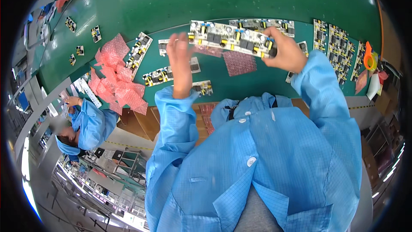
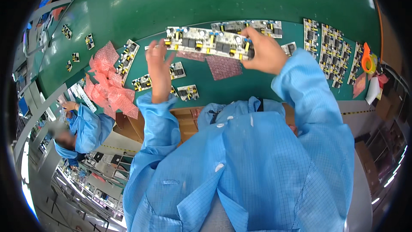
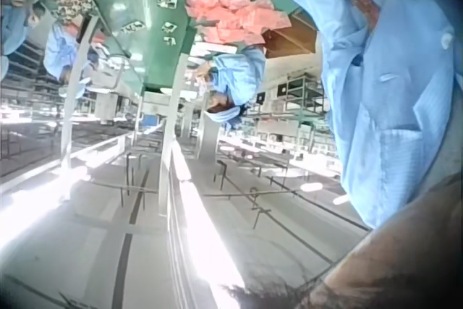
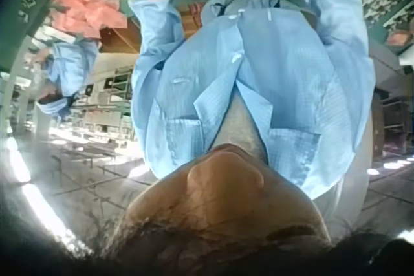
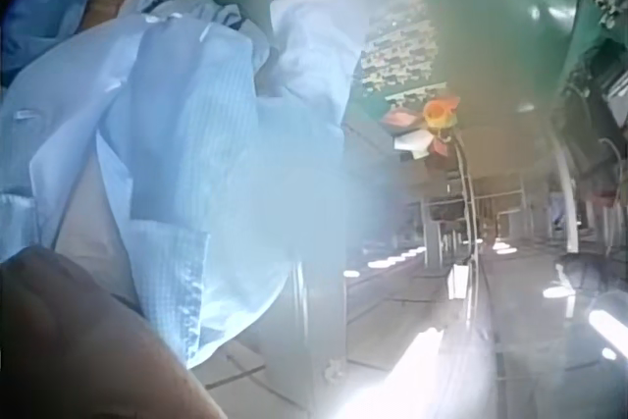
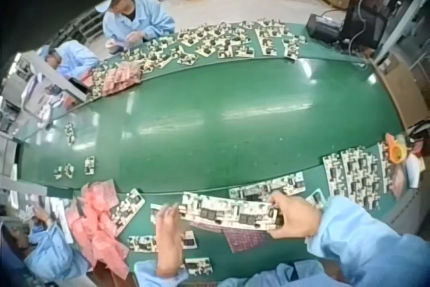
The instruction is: Packaging small electronic components into pink bubble wrap pouches and placing them into a cardboard box.
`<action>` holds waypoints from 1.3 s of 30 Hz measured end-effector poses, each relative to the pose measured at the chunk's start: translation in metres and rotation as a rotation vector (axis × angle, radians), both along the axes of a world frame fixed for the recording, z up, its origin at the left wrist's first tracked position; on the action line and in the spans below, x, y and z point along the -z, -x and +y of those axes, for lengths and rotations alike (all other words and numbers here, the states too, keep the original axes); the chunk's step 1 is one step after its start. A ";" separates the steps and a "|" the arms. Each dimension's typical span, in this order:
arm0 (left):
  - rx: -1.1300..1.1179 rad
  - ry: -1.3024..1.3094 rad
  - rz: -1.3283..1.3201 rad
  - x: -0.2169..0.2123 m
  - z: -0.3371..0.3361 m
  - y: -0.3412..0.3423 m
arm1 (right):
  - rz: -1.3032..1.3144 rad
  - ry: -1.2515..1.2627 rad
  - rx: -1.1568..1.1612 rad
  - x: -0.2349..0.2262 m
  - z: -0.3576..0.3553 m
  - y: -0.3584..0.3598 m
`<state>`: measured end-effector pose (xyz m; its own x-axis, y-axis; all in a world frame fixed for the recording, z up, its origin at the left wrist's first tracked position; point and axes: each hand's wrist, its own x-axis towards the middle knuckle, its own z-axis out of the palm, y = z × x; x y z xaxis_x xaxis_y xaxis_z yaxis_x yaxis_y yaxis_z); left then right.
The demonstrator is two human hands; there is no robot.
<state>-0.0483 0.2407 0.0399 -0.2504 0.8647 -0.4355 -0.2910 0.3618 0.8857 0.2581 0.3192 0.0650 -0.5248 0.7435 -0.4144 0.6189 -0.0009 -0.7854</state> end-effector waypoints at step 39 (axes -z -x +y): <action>-0.699 -0.181 -0.982 -0.004 -0.186 -0.056 | -0.115 -0.257 -0.112 0.083 -0.176 -0.018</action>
